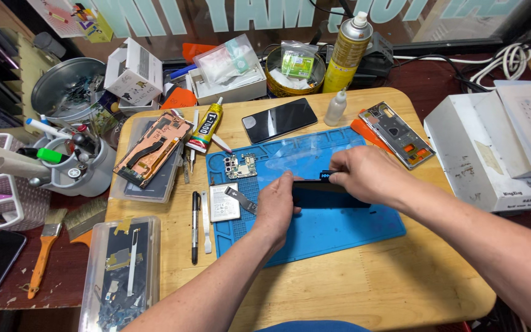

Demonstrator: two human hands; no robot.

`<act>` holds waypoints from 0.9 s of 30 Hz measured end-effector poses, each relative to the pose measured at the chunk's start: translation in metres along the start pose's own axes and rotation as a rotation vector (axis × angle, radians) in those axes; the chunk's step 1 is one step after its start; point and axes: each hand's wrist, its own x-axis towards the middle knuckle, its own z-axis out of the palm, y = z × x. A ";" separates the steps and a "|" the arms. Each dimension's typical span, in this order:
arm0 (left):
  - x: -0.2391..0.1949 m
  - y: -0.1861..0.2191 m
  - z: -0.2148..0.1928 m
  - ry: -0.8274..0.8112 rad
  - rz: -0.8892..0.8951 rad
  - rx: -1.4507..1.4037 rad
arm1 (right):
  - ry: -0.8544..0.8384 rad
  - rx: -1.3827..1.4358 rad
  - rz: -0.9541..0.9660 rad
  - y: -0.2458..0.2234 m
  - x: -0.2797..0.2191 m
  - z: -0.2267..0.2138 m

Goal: The person assembles a smartphone by connecting a ribbon cable to the motherboard, peeling protective films from the screen and chassis, and applying adhesive to the phone frame. The person uses a plastic pry tool and tweezers to manipulate components and films.

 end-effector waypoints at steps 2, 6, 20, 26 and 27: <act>-0.001 0.001 0.001 -0.003 0.009 0.001 | -0.185 0.045 0.067 0.002 0.008 -0.008; -0.001 0.004 0.000 -0.003 -0.017 -0.025 | 0.116 -0.147 -0.152 0.010 -0.010 0.007; -0.005 0.010 0.003 -0.009 -0.050 0.018 | 0.022 -0.047 -0.018 0.029 -0.010 -0.005; -0.004 0.009 0.004 -0.007 -0.046 0.003 | 0.307 -0.208 -0.180 0.046 -0.040 0.017; -0.004 0.007 0.005 -0.008 -0.048 0.004 | 0.281 -0.223 -0.142 0.048 -0.040 0.016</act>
